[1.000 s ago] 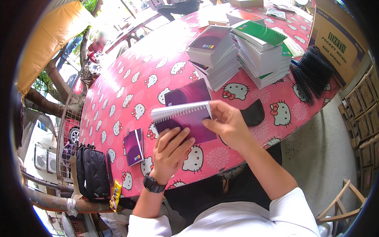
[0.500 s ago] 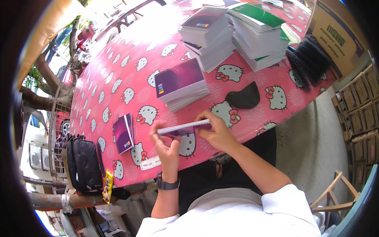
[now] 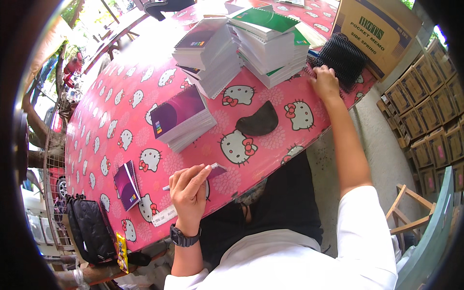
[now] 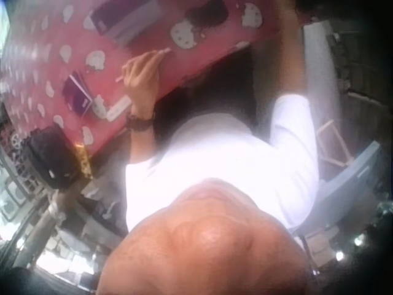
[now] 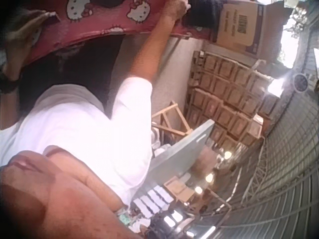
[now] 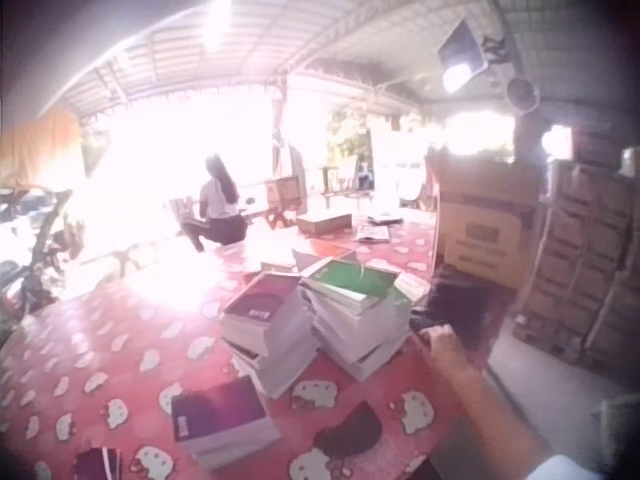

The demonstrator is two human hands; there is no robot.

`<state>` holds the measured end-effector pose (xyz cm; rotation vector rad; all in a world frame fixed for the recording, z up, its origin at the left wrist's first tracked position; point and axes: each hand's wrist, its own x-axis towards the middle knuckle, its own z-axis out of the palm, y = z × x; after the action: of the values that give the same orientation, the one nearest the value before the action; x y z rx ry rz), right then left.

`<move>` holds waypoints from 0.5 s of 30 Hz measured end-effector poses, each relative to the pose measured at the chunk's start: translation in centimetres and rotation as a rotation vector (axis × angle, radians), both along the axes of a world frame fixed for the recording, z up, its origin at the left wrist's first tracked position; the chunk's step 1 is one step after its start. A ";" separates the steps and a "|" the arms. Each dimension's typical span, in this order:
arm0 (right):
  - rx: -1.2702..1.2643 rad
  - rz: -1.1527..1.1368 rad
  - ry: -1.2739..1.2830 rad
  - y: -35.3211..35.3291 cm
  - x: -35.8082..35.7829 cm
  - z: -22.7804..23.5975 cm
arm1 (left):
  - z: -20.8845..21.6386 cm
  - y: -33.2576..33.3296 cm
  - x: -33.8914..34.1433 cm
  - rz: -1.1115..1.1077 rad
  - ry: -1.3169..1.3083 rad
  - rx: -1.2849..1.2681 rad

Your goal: The person inserts metal spirals into the punched holes of several small notebooks by hand and places them in stacks on the table.

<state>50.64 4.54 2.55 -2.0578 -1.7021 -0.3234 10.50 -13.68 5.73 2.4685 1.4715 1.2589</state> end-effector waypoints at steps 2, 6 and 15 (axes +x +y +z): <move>-0.110 -0.021 -0.136 0.6 -0.3 -0.7 | -0.1 0.1 -0.3 0.015 -0.004 0.011; 0.099 0.071 0.109 2.9 3.7 -1.1 | 0.0 0.1 -0.2 0.019 -0.031 0.009; -0.139 0.691 0.693 -6.7 -9.1 5.5 | -0.6 0.7 -0.3 0.058 -0.098 0.010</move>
<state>41.58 -2.16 8.01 -1.2848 -1.8380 0.6610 10.23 -12.94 5.11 2.3496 1.5265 1.3778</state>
